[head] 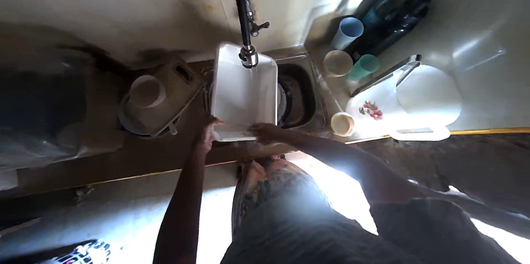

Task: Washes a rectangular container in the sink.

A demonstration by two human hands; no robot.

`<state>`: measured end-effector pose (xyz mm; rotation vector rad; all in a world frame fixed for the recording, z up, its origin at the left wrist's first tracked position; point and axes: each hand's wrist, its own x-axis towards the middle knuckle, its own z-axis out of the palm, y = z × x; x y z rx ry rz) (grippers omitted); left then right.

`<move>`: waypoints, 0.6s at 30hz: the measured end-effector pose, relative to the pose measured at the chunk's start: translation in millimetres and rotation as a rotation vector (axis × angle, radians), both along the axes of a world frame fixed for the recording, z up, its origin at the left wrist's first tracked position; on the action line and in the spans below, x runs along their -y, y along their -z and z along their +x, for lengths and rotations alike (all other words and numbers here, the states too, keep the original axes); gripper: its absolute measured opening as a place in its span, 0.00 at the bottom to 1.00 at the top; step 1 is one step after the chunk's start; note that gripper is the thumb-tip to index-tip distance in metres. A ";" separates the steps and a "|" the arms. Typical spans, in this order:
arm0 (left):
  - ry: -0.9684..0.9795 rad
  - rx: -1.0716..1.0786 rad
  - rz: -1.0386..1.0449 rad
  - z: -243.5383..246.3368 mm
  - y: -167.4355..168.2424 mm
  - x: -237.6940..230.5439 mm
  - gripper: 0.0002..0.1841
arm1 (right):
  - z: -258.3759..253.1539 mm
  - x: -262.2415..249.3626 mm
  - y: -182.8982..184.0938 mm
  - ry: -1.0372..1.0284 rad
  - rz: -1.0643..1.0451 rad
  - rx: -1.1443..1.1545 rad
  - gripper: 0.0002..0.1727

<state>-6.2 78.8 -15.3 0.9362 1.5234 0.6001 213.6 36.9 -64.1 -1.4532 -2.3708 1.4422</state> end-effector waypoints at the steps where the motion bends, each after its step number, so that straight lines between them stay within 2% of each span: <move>1: -0.022 0.013 -0.017 -2.6 -0.9 -2.0 0.18 | 9.0 1.3 5.5 -0.021 0.027 0.071 0.27; 3: -0.145 0.118 -0.041 2.6 2.2 -1.7 0.21 | 13.8 0.8 5.2 -0.019 0.076 0.108 0.25; 6: -0.305 0.292 -0.059 26.5 19.1 16.9 0.22 | -7.0 3.8 -6.1 0.113 0.142 -0.002 0.22; 8: -0.280 0.224 -0.078 50.4 22.2 39.5 0.16 | -30.1 10.1 -22.2 0.207 0.128 -0.092 0.23; 9: -0.260 0.207 -0.078 54.6 22.1 46.4 0.16 | -37.1 10.2 -27.4 0.206 0.117 -0.112 0.24; 11: -0.291 0.156 -0.015 56.0 19.3 50.9 0.14 | -32.6 3.6 -35.2 0.102 0.013 -0.116 0.27; 13: -0.327 0.157 0.030 51.2 13.9 52.6 0.16 | -9.5 -8.5 -27.0 -0.070 -0.036 -0.079 0.27; 15: -0.368 0.183 0.002 47.3 7.6 56.0 0.17 | 19.3 -26.7 -2.8 -0.177 0.052 0.002 0.24; 17: -0.367 0.198 -0.011 46.8 5.4 60.9 0.13 | 46.4 -52.9 6.9 -0.210 0.067 0.236 0.25; 18: -0.364 0.208 -0.017 45.6 5.3 62.4 0.13 | 55.0 -64.6 12.3 -0.152 0.038 0.337 0.27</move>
